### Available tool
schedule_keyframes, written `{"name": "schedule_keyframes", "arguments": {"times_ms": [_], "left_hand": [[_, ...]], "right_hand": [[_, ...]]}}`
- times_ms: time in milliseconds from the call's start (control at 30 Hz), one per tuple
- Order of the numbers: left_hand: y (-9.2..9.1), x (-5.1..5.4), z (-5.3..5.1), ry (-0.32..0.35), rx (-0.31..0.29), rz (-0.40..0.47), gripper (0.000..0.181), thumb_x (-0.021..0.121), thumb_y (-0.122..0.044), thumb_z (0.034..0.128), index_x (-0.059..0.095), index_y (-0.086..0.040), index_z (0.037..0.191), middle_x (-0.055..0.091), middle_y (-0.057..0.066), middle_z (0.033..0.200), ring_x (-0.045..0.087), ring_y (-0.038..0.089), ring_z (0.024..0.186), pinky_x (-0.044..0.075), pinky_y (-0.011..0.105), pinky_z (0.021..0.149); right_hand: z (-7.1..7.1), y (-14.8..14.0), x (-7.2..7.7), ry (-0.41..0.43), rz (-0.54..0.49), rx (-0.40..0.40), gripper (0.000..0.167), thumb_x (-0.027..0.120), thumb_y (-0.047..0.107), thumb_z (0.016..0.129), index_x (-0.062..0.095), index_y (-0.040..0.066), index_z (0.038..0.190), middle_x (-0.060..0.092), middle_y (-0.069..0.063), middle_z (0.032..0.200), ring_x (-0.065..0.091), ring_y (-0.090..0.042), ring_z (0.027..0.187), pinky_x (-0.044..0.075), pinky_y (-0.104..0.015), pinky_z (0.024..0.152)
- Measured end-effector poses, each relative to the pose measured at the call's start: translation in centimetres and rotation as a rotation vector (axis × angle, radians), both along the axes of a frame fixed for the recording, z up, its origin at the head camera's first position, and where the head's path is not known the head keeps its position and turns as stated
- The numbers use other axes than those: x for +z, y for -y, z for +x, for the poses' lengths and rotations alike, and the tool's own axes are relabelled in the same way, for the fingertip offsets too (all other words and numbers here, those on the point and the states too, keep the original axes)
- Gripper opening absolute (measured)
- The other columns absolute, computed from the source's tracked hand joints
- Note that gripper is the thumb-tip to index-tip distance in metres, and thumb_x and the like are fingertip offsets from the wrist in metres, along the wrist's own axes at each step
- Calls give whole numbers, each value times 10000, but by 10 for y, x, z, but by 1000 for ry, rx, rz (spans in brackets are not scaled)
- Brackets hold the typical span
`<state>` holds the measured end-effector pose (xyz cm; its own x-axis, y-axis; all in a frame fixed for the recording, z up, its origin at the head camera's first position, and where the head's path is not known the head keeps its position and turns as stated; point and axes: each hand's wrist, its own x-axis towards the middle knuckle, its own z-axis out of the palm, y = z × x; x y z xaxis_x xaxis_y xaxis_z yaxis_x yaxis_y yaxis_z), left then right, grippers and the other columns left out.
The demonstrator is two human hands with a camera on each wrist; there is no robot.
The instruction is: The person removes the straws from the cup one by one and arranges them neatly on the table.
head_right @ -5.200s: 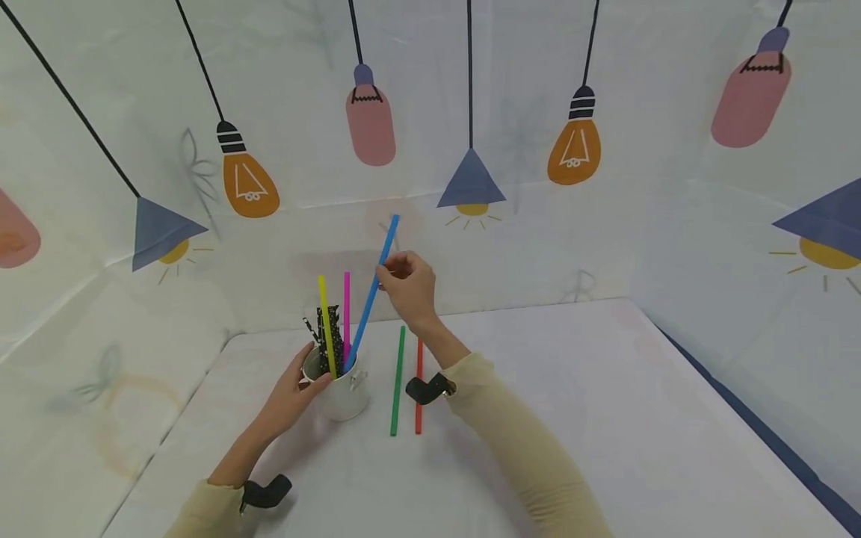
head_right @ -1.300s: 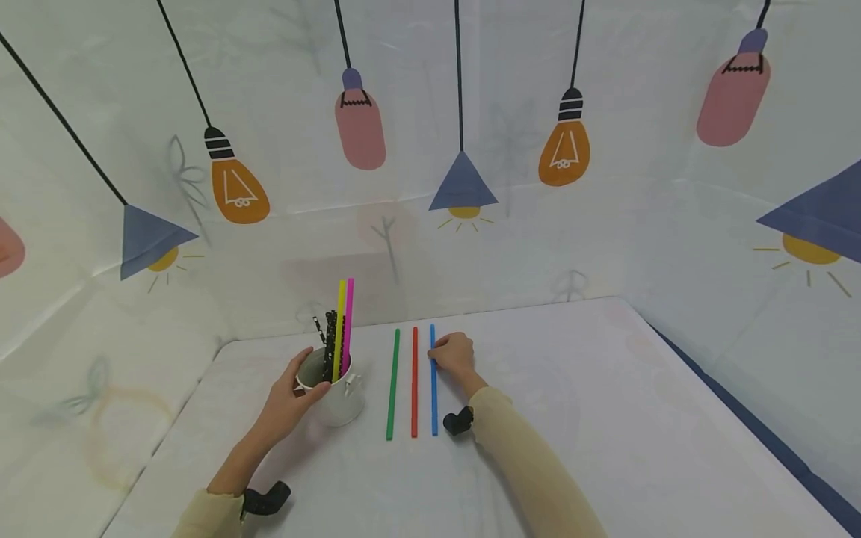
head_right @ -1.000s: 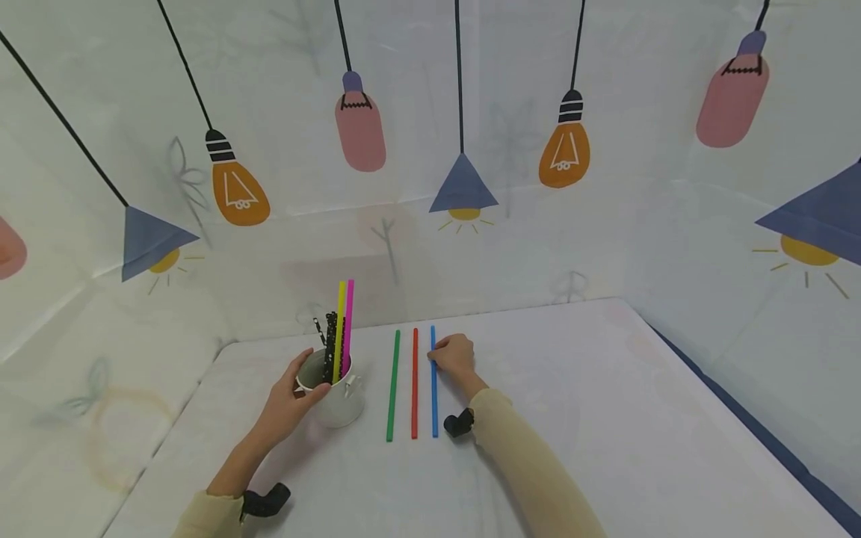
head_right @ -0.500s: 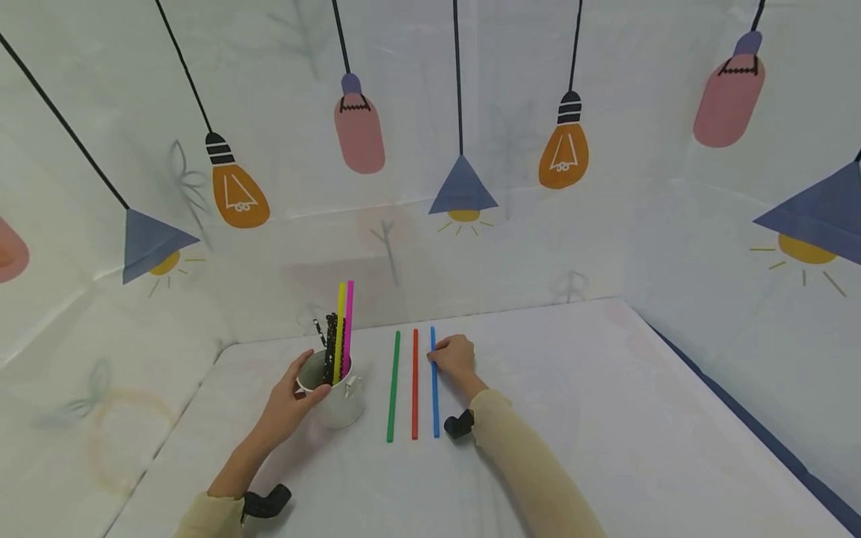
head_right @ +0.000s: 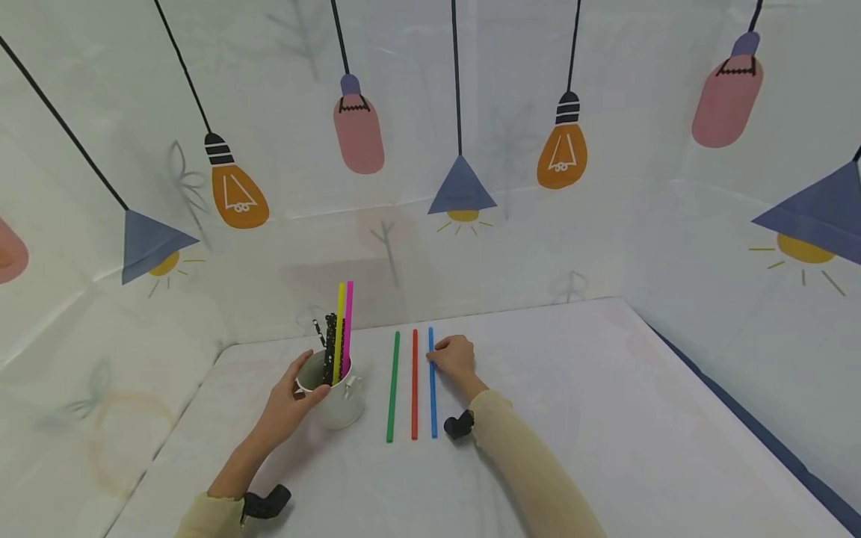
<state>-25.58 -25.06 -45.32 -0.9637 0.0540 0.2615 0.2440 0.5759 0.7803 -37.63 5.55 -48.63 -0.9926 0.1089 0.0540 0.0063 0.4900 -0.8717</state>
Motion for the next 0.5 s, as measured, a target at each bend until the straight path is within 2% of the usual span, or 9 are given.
{"name": "schedule_keyframes", "arguments": {"times_ms": [200,500], "left_hand": [[0,-2,0,3,2,0,810,705,-389,892,265,-138,1525,397,152,1474,467,349,1264,470,506,936],[1,-2,-1,-13,2,-4,813,700,-405,891,267,-138,1525,400,158,1472,475,360,1256,473,512,929]], "right_hand": [[1,-1,0,-17,13,7,213,785,112,809,717,-29,953,666,-75,739,603,-143,559,515,-262,523],[1,-1,3,6,22,2,204,771,121,825,719,-19,963,666,-93,772,606,-150,570,522,-258,540]]}}
